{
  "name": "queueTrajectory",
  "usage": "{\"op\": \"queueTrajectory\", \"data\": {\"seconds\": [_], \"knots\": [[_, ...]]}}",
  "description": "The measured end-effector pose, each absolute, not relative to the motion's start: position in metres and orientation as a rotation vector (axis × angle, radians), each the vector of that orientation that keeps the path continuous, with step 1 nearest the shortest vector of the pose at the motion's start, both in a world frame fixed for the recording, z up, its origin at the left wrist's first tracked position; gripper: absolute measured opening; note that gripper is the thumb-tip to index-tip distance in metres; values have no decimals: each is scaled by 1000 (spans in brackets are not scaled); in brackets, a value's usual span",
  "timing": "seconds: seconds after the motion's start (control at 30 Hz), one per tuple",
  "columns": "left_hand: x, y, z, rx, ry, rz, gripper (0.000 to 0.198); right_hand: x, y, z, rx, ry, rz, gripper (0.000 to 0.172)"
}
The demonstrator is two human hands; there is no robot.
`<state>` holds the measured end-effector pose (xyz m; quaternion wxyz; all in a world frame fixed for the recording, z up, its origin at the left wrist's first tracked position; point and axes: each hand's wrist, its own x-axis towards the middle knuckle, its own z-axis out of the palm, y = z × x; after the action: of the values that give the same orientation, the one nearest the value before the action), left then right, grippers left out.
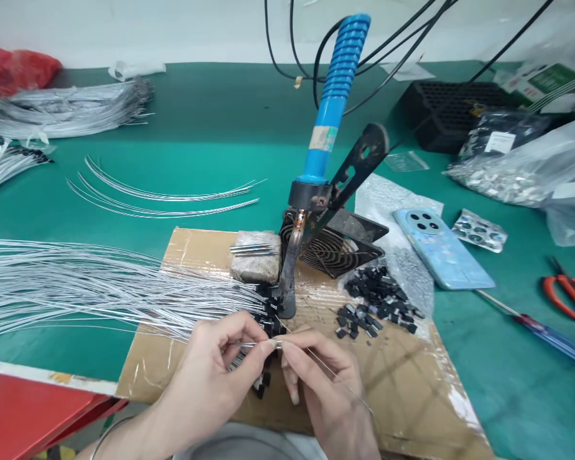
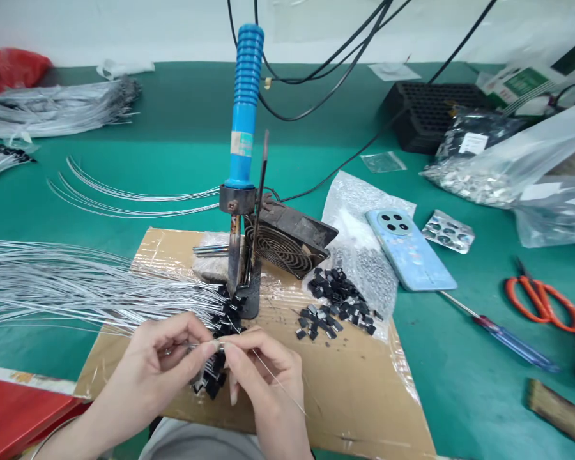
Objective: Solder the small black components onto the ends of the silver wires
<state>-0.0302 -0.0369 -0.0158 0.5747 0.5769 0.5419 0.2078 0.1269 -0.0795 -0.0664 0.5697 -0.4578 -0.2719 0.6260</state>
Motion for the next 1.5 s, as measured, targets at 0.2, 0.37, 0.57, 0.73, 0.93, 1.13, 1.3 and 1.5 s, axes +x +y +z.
{"op": "queueTrajectory", "data": {"seconds": [0.2,0.37,0.57,0.73,0.93,1.13,1.3,1.5], "knots": [[-29,-35,-15,1396,1274,480,26,128,-76,-62,-1069,-576,1556,14],[-30,-33,-13,1404,1257,459,26,132,-71,-54,-1063,-488,1636,18],[-29,-33,-10,1393,1260,468,25,135,-70,-47,-1096,-462,1671,19],[-25,-35,-12,1369,1264,554,25,131,-72,-55,-1041,-445,1637,17],[-21,-41,-19,1473,1322,639,23,127,-74,-64,-1018,-428,1606,16],[-16,-48,-26,1545,1399,718,23,122,-76,-66,-1023,-414,1562,16],[-14,-45,-24,1395,1348,762,23,121,-73,-65,-1039,-445,1532,14],[-14,-40,-21,1289,1314,763,24,127,-73,-62,-993,-498,1487,32]]}}
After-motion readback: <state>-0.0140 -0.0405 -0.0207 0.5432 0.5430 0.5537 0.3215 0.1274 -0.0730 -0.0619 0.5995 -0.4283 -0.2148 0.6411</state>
